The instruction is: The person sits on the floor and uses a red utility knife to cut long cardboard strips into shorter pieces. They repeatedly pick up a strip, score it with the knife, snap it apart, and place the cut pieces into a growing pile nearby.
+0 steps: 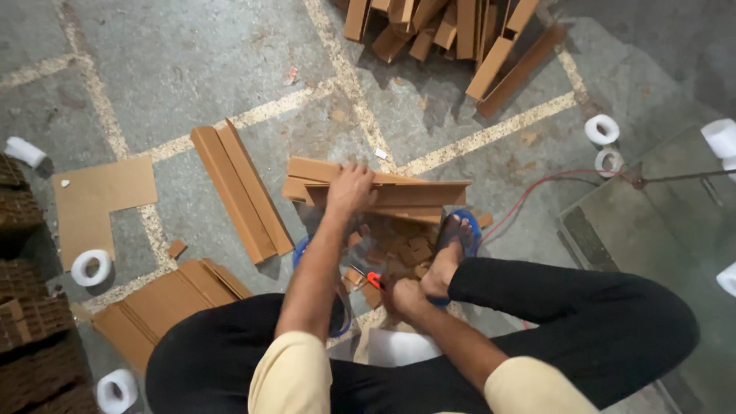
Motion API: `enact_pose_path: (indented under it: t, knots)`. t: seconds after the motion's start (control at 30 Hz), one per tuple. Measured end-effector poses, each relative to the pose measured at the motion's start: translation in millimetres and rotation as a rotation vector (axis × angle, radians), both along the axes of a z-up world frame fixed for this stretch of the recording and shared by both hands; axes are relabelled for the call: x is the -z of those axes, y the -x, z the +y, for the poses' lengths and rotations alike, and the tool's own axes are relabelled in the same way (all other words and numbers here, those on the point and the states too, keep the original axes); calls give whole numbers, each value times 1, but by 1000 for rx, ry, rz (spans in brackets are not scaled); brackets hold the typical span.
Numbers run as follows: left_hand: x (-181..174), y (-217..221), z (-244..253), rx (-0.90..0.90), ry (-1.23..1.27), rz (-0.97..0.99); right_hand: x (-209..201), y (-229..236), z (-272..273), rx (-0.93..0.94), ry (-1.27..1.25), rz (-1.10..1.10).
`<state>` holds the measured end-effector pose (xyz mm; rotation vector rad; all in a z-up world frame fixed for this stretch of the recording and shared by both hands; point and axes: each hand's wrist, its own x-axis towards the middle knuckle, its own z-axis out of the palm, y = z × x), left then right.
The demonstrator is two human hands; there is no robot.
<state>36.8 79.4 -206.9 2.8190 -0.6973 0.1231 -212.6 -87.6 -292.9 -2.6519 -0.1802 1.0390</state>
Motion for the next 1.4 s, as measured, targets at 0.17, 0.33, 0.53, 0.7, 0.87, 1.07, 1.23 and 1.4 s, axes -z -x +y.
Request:
enact_pose_path:
  t: [0.17, 0.33, 0.53, 0.7, 0.87, 1.07, 1.23, 1.4]
  knots:
    - [28, -12, -9, 85, -4, 165, 4, -11, -19, -135, -5, 9]
    - [43, -24, 1, 97, 65, 192, -15, -27, -42, 121, -62, 119]
    - [49, -8, -4, -31, 135, 87, -61, -56, -47, 461, -447, -528]
    - [37, 13, -19, -76, 99, 94, -92, -105, -29, 577, -304, -563]
    - [24, 7, -22, -73, 46, 127, -106, -125, -20, 466, -218, -539]
    - [28, 12, -20, -59, 76, 108, -101, -121, -11, 389, -197, -524]
    - [31, 10, -20, -59, 32, 105, -99, -119, -10, 372, -170, -516]
    - [32, 10, -19, -46, 42, 69, -97, -118, -5, 347, -121, -526]
